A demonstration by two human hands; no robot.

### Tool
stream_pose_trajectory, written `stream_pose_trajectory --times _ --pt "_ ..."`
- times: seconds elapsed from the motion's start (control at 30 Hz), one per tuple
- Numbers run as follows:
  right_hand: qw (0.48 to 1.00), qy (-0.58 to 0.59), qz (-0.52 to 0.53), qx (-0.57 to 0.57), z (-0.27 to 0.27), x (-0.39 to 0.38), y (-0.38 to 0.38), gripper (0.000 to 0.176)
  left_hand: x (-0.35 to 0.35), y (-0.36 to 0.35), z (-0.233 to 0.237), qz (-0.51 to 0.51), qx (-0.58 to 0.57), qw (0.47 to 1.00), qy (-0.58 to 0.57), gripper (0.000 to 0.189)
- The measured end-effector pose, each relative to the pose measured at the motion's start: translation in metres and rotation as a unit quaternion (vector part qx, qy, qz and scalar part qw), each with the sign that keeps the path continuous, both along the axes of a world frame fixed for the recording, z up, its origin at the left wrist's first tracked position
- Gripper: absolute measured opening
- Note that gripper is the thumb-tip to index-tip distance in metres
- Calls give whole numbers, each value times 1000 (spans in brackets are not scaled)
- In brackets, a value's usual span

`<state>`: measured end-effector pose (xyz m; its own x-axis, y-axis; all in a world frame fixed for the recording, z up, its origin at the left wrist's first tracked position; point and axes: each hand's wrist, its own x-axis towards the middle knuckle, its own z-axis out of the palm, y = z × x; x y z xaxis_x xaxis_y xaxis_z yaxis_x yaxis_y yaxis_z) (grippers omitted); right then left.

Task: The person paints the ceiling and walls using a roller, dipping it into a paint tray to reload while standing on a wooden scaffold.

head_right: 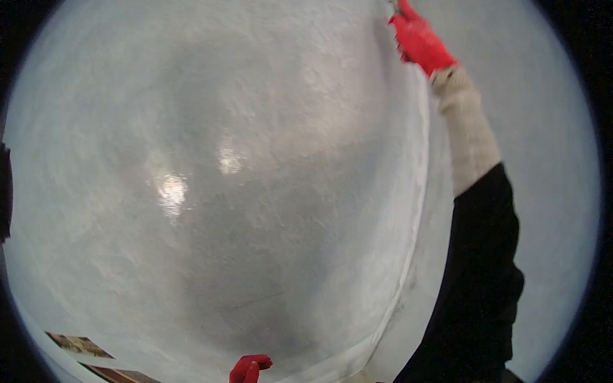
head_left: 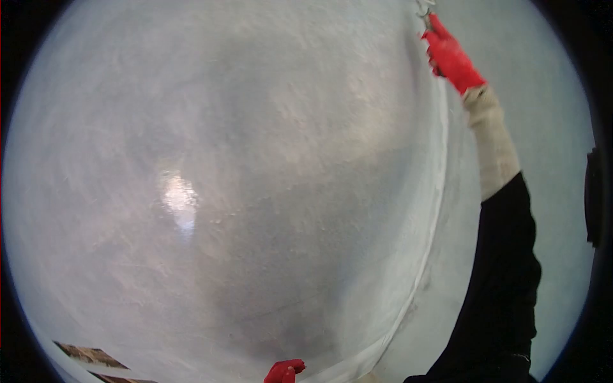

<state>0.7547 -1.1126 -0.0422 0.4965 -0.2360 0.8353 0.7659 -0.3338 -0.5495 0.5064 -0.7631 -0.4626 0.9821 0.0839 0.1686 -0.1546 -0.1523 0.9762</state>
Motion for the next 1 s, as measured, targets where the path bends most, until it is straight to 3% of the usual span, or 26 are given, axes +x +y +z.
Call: stream_pose_trajectory --times 0.1,0.13,0.17,0.2,0.23,0.33,0.43,0.47,0.57,0.7,0.83,1.0 --pt "991 30 -118 -58 -112 3 -12 55 -4 -2 -8 -12 8 1000 18 24" --pt "977 -91 -146 -123 -169 33 -36 55 -5 -3 -10 -15 11 1000 23 24" --pt "986 -92 -83 -109 -223 21 -32 56 -6 -4 -13 -21 16 999 29 24" --pt "981 -73 -123 -130 -283 16 -33 56 -6 -6 -16 -28 19 999 36 24" --pt "993 17 -68 -91 -350 11 -39 55 -6 -9 -20 -35 23 998 43 25" --pt "981 170 -79 -47 -519 -38 -38 57 0 -19 -33 -74 9 996 47 20" --pt "954 293 -48 33 -653 -86 -31 46 6 -34 -36 -140 62 988 35 25" --pt "939 335 -56 51 -675 -104 -26 33 9 -40 -34 -156 98 982 41 24" --pt "893 442 -80 -3 -755 -145 -35 29 10 -52 -33 -171 129 974 74 23" --pt "837 531 -103 -80 -750 -176 -44 26 6 -57 -43 -171 123 972 102 23" --pt "881 463 -92 -45 -726 -158 -44 27 1 -59 -52 -180 118 973 89 20" --pt "955 281 -91 -31 -586 -92 -45 26 3 -62 -33 -181 110 974 76 20"
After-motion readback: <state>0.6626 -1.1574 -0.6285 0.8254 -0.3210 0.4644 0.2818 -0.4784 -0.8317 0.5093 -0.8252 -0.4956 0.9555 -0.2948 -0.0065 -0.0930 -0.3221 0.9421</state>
